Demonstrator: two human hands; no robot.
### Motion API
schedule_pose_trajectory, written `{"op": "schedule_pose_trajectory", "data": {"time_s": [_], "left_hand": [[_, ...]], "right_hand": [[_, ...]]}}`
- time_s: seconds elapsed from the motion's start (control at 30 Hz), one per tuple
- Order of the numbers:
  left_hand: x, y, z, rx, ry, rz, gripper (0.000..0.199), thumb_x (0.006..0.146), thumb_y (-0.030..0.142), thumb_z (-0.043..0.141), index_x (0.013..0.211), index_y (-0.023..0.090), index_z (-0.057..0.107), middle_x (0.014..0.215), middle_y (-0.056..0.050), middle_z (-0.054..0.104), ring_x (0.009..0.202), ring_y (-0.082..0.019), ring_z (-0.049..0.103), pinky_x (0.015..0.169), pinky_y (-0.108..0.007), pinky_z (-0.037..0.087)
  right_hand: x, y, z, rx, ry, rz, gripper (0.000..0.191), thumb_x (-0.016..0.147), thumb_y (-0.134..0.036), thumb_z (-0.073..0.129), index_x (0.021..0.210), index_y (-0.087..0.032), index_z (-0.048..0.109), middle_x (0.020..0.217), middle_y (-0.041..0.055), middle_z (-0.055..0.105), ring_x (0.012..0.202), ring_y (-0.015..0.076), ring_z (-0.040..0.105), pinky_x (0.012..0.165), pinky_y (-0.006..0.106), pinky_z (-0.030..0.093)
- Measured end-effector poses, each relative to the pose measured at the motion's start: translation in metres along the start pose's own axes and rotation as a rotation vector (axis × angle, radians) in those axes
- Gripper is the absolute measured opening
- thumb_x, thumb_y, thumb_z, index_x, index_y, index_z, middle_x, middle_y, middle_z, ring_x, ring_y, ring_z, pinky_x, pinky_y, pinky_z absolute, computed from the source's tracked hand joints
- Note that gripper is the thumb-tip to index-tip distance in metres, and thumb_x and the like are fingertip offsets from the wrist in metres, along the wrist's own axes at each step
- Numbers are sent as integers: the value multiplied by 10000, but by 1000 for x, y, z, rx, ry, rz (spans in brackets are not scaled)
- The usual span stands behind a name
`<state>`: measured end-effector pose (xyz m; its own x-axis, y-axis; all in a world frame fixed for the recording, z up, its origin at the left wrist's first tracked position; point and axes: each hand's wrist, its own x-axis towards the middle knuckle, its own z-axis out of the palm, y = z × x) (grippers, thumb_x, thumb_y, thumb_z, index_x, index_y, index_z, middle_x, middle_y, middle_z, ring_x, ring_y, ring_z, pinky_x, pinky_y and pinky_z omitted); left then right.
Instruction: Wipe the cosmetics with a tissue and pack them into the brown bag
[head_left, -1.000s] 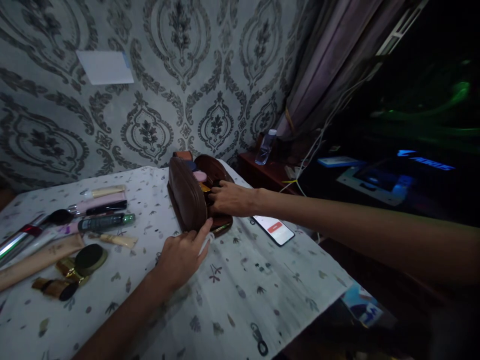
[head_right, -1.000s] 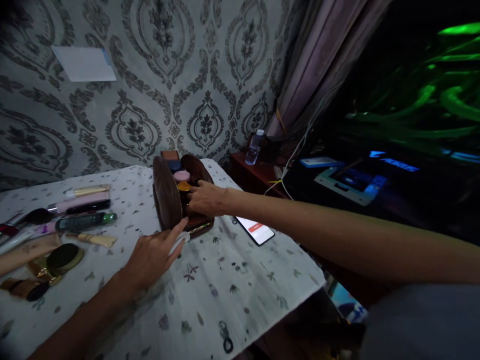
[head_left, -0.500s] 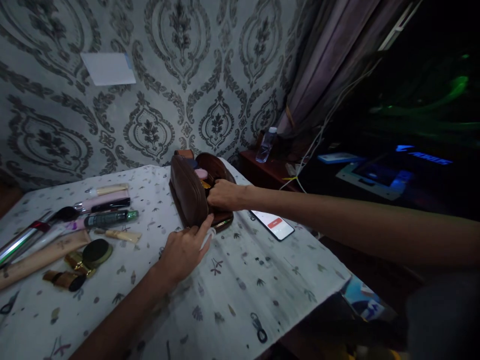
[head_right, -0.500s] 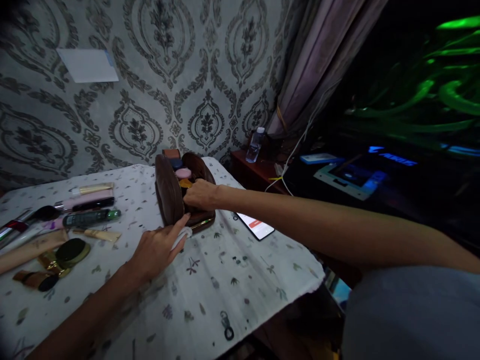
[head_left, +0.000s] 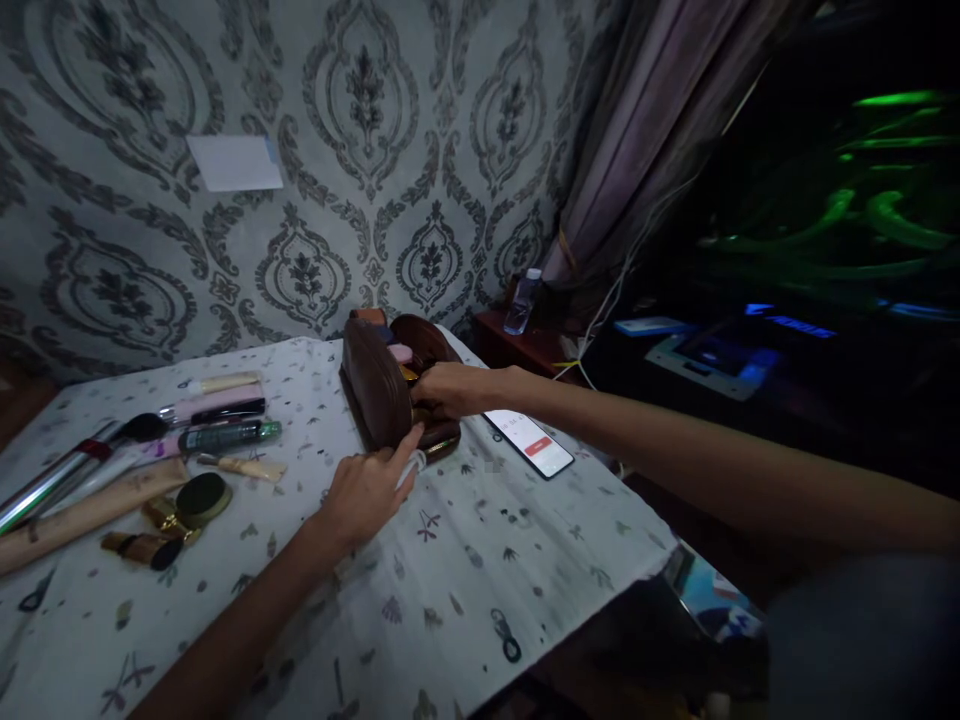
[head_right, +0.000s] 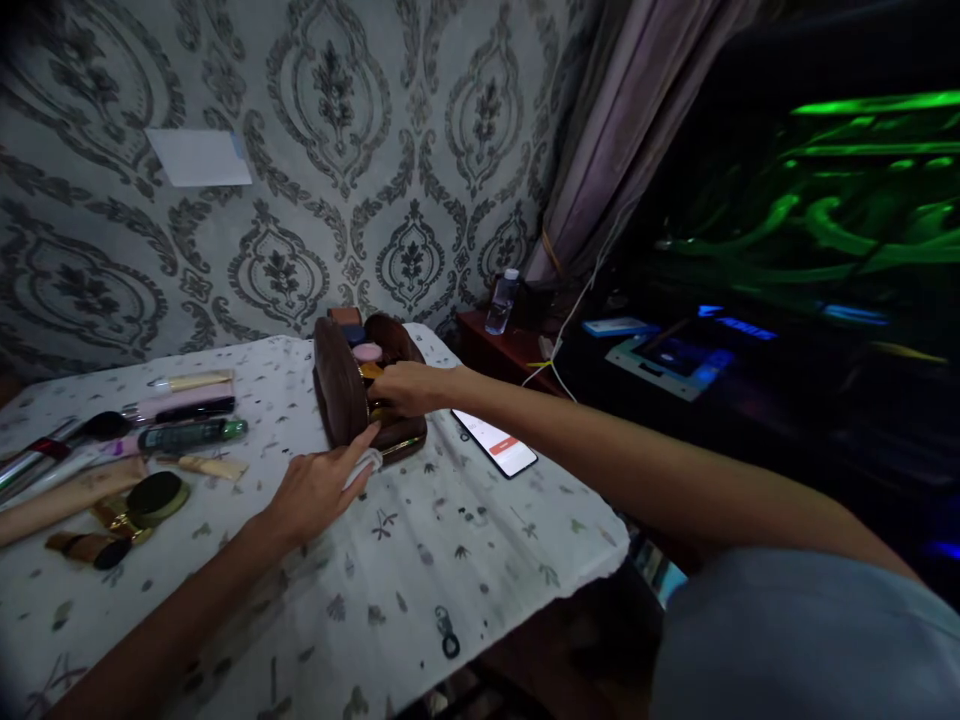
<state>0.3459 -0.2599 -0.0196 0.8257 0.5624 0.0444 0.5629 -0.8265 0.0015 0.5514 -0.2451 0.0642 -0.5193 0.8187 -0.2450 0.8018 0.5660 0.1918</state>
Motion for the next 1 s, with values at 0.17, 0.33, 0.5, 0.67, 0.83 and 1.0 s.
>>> {"op": "schedule_pose_trajectory", "data": {"time_s": [0.17, 0.33, 0.5, 0.67, 0.83, 1.0], "left_hand": [[0, -1, 4, -20, 19, -5, 621, 1012, 327, 390, 1568, 263, 121, 973, -70, 751, 820, -233, 726, 687, -289, 519], [1, -1, 8, -1, 32, -23, 634, 1009, 343, 397, 1570, 271, 111, 934, -60, 755, 803, -244, 731, 692, -307, 527], [0, -1, 7, 0, 4, -10, 627, 1007, 337, 395, 1569, 273, 124, 963, -57, 752, 815, -255, 728, 695, -330, 535], [-1, -2, 7, 12, 3, -18, 643, 1007, 352, 402, 1571, 281, 102, 978, -64, 751, 812, -253, 726, 685, -326, 535], [0, -1, 8, 29, -5, -13, 620, 1012, 369, 385, 1571, 274, 131, 957, -77, 752, 778, -255, 723, 660, -325, 534], [-1, 0, 9, 24, -10, -23, 621, 1015, 381, 380, 1570, 258, 130, 959, -90, 755, 812, -267, 730, 697, -351, 546]], "right_hand": [[-16, 5, -3, -10, 169, 49, 204, 883, -140, 583, 1045, -139, 708, 1018, 121, 682, 943, 223, 558, 795, 323, 377], [-17, 5, 5, -81, 153, 66, 206, 921, -187, 547, 1031, -128, 711, 1013, 124, 674, 934, 227, 539, 799, 336, 350], [-12, 3, 3, -140, 78, 111, 172, 906, -183, 562, 971, -125, 711, 1007, 130, 680, 954, 234, 558, 778, 332, 338], [-9, 3, 5, -183, 60, 110, 191, 915, -181, 543, 910, -116, 723, 1009, 147, 676, 988, 251, 548, 767, 338, 340], [-5, -2, 17, -132, 48, -8, 161, 911, -172, 558, 954, -146, 711, 967, 120, 698, 962, 233, 573, 757, 331, 345], [1, -3, 18, -122, -7, -72, 187, 933, -172, 534, 970, -179, 717, 959, 107, 728, 942, 220, 641, 737, 314, 366]]}}
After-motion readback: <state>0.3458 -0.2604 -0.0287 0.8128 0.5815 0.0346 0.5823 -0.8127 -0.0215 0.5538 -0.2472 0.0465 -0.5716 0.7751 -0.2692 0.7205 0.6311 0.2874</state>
